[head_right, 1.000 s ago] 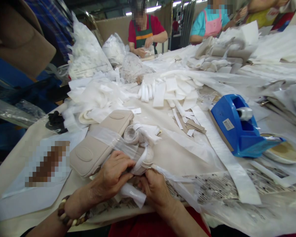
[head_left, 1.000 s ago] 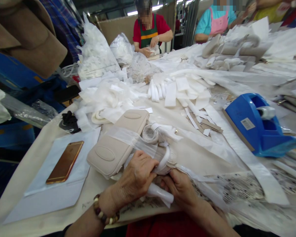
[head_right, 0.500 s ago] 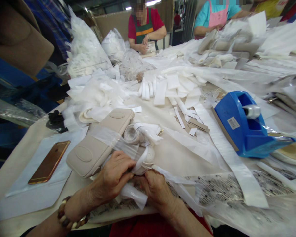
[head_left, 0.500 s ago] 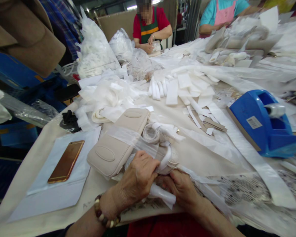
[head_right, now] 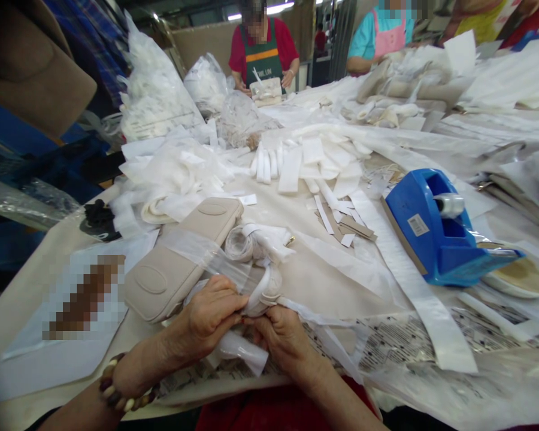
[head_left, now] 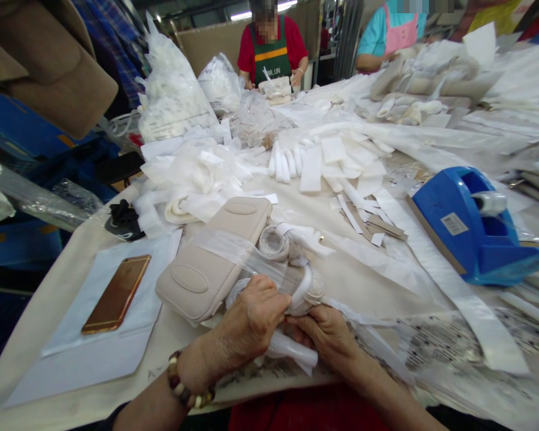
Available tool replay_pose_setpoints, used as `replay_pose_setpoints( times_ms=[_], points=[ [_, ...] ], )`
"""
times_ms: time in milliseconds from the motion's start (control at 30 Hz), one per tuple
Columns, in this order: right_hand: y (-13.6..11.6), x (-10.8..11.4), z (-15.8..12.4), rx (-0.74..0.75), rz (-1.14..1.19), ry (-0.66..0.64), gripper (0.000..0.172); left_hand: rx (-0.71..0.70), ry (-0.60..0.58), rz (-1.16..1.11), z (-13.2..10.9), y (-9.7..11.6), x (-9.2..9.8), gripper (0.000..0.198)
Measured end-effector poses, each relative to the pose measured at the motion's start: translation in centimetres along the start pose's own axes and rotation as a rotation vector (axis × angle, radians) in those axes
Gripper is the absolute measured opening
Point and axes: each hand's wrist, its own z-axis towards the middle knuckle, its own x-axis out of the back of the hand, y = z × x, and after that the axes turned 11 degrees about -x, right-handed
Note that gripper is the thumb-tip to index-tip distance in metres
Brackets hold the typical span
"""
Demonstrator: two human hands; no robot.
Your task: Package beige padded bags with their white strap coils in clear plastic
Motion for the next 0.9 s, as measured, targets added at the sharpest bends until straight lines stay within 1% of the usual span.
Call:
replay_pose_setpoints(
  times_ms=[133,333,567,767,900],
  points=[
    [-0.54,-0.12,-0.20,-0.030,-0.004,0.021,0.028,0.035,-0.069,-0.073,0.08,0.20,0.48,0.017],
    [-0.56,0.06,-0.15,-0.006,-0.020,0.046,0.028,0.085,-0.074,-0.070,0.02,0.30,0.57,0.011],
    [-0.75,0.19,0.19,-0.106,0.181,-0.032,0.021,0.090,-0.114,-0.113,-0.17,-0.44,0.31,0.008],
    [-1.01,0.29,0.21,-0.109,0.198,-0.039,0.022,0.060,-0.089,-0.107,-0.29,-0.48,0.30,0.010],
    [-0.75,0.37,0.43,-0.094,0.183,-0.040,0.025,0.092,-0.014,-0.057,-0.20,0.17,0.00,0.013]
  ],
)
